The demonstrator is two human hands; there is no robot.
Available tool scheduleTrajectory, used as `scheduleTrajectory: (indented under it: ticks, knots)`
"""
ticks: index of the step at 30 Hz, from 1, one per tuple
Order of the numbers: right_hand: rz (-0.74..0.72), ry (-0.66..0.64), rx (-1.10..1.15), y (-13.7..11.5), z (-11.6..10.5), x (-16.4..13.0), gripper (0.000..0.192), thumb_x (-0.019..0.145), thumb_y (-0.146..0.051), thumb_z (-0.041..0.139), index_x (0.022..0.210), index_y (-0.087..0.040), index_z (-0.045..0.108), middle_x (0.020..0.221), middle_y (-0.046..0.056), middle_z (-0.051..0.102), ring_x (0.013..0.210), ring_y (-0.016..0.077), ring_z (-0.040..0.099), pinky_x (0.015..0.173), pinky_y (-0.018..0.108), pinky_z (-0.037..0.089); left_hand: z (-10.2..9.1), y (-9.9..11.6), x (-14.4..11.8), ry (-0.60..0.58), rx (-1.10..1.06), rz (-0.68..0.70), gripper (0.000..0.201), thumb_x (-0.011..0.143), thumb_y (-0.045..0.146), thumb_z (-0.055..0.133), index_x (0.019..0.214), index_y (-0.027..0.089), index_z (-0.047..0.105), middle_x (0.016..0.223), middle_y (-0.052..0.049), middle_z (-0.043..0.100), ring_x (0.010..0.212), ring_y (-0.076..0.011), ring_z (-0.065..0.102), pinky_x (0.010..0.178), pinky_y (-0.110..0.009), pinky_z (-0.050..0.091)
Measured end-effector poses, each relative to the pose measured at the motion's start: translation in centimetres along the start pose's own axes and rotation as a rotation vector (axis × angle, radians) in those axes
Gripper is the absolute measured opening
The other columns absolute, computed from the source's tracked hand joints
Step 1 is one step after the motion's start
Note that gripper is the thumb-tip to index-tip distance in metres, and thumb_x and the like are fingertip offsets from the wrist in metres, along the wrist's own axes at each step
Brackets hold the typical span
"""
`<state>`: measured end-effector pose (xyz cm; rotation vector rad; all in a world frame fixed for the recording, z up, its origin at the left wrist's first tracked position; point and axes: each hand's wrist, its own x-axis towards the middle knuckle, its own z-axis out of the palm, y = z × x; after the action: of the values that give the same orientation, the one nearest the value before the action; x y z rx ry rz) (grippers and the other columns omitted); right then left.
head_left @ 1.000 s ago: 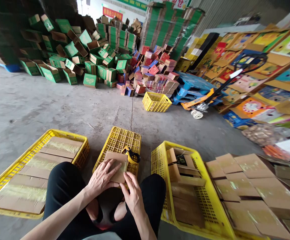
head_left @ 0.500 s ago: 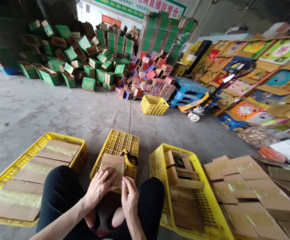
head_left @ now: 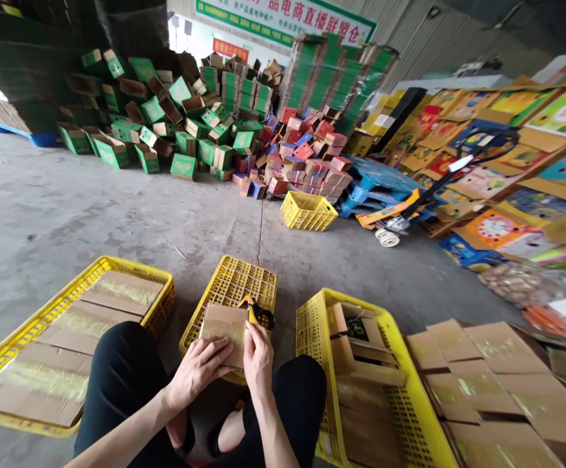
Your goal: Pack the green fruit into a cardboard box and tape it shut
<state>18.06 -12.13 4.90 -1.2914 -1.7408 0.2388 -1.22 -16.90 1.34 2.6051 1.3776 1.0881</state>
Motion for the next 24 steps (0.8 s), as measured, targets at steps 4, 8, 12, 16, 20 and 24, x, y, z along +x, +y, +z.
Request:
scheduleTrajectory:
  ticks: [4,8,12,16,20,24]
  knots:
    - [-0.002,-0.054,-0.062,0.2,0.0,-0.7,0.037,0.109,-0.025,0.044,0.131,-0.019,0.074,0.116,0.015,0.078,0.107,0.0231,0.077,0.095,0.033,0.062,-1.4,-0.5,-1.1,-0.033,-0.009,-0.017,0.043,0.11,0.039,0.051,0.151,0.025,0.057,0.138,-0.01,0.07,0.13,-0.0255,0.061,0.106,-0.041,0.052]
    - [-0.006,-0.089,-0.103,0.6,-0.1,-0.9,0.039,0.11,-0.028,0.043,0.135,-0.021,0.072,0.12,0.014,0.077,0.109,0.0236,0.076,0.096,0.033,0.061,-3.2,-1.5,-3.2,-0.022,0.034,-0.104,0.043,0.108,0.037,0.056,0.15,0.027,0.058,0.14,-0.009,0.069,0.129,-0.0258,0.063,0.109,-0.042,0.05]
    - [-0.026,-0.083,-0.147,0.2,-0.3,-0.5,0.038,0.11,-0.027,0.044,0.134,-0.02,0.072,0.122,0.014,0.076,0.11,0.0238,0.074,0.095,0.033,0.06,-3.7,-1.8,-4.3,0.016,0.023,-0.165,0.042,0.107,0.036,0.056,0.148,0.026,0.06,0.141,-0.009,0.069,0.127,-0.0259,0.065,0.108,-0.042,0.054]
    - [-0.061,-0.128,-0.232,-1.5,-0.6,-0.6,0.039,0.109,-0.023,0.042,0.135,-0.023,0.07,0.124,0.014,0.072,0.112,0.0279,0.068,0.098,0.043,0.056,-2.7,-1.1,-4.2,0.089,-0.058,-0.225,0.043,0.105,0.036,0.058,0.146,0.023,0.061,0.139,-0.012,0.068,0.127,-0.0258,0.066,0.105,-0.038,0.058]
    - [-0.095,-0.219,-0.235,-3.7,-0.2,-0.9,0.042,0.106,-0.015,0.041,0.137,-0.026,0.068,0.12,0.012,0.07,0.105,0.0274,0.066,0.096,0.044,0.054,-1.6,-0.4,-4.3,0.159,-0.097,-0.283,0.039,0.104,0.033,0.06,0.142,0.023,0.062,0.137,-0.012,0.069,0.126,-0.0254,0.067,0.104,-0.038,0.059]
    - [-0.14,-0.259,-0.206,-5.2,1.0,-0.5,0.046,0.103,-0.009,0.042,0.138,-0.025,0.066,0.115,0.011,0.069,0.102,0.0262,0.065,0.094,0.041,0.055,-1.2,-0.4,-4.3,0.186,-0.113,-0.298,0.036,0.104,0.033,0.059,0.138,0.024,0.064,0.134,-0.012,0.07,0.123,-0.0258,0.068,0.102,-0.039,0.06]
